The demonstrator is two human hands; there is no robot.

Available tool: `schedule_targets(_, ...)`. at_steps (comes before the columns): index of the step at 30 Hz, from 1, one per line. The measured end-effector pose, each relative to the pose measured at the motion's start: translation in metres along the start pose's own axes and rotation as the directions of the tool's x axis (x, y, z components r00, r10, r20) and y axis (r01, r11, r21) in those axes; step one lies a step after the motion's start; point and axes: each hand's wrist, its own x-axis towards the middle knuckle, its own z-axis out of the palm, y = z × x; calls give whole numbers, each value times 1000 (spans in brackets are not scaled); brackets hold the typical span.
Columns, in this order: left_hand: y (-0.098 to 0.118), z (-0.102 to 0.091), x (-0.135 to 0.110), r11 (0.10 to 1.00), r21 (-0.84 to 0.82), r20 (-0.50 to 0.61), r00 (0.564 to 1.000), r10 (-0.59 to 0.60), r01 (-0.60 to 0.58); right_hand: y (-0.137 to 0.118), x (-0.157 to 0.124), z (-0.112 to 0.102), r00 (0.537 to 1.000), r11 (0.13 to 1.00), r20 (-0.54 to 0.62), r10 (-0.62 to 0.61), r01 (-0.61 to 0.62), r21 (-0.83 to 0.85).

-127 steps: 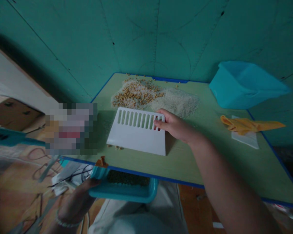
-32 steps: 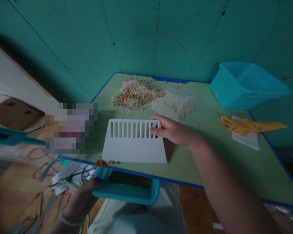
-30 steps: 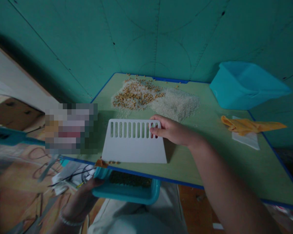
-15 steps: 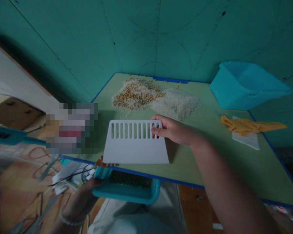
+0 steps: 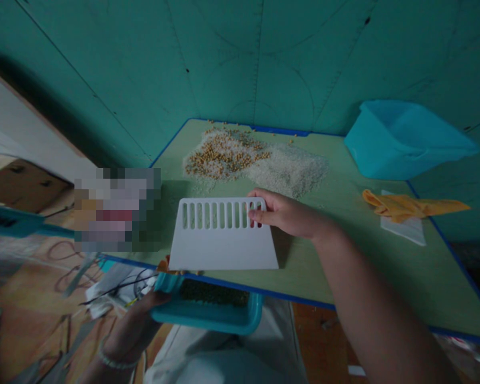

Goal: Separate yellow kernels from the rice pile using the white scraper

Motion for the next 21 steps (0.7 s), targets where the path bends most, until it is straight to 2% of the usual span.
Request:
schedule_targets(9,0,1,-1,999,47,-49,999,6,-4,0,-1,1,999,1000,31,19,-19,0)
schedule_targets(14,-2,-3,2,998,55,-32,999,35,-33,1,-2,-1,998,1000,56,16,-15,-26)
schedule_targets(21,-15,9,3,999,50,57,998,-3,0,2,-2,-9,993,998,-113,-40,45,42)
